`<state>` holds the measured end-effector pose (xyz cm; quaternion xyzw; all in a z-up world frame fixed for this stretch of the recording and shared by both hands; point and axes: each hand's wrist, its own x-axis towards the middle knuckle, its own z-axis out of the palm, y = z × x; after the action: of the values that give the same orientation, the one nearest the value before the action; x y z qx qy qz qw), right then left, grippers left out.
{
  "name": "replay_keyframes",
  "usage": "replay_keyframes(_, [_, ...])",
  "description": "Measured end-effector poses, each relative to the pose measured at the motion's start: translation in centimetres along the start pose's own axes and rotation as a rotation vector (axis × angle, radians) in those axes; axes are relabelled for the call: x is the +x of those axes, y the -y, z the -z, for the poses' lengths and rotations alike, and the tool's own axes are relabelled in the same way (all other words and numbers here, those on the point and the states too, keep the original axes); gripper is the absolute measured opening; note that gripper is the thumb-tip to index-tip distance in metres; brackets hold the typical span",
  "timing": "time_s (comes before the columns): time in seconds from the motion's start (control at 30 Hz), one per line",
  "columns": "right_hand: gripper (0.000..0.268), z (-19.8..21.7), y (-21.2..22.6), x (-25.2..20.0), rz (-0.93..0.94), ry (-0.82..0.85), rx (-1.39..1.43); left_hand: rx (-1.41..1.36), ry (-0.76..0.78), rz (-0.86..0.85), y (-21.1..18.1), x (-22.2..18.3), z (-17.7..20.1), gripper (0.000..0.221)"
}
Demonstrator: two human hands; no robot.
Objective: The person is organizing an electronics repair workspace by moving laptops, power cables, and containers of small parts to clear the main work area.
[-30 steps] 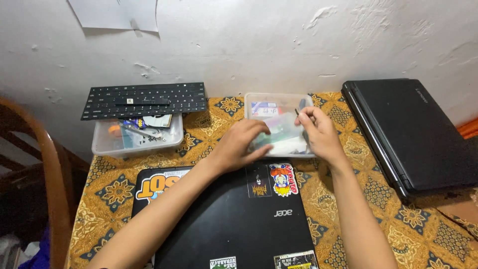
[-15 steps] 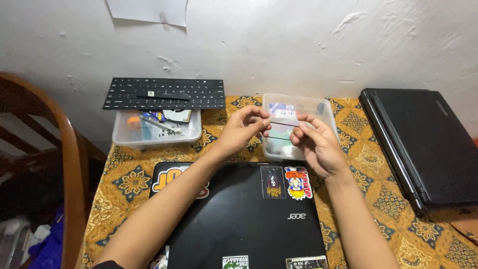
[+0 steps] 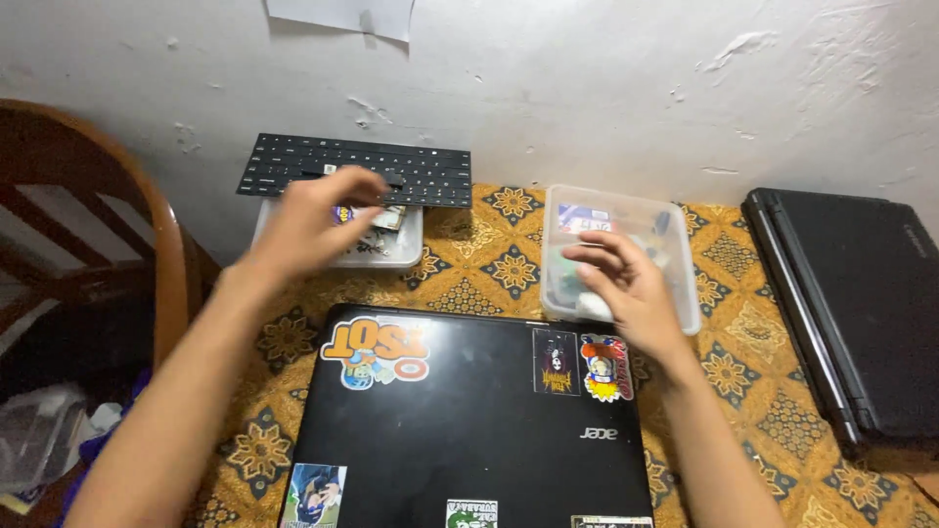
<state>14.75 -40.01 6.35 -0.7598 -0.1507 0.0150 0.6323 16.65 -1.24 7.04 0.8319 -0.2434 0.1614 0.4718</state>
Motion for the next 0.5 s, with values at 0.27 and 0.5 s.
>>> replay_keyframes(0.27, [0.038, 4.7, -0.2, -3.9, 0.043, -0.233, -0.339, 0.361, -0.034, 0.149, 1.7, -5.8, 5.5, 0.026])
replay_keyframes(0.5, [0.034, 6.1, 0.1, -4.5, -0.157, -0.360, -0.709, 0.371, -0.087, -0.054, 5.7, -6.8, 5.0, 0.032])
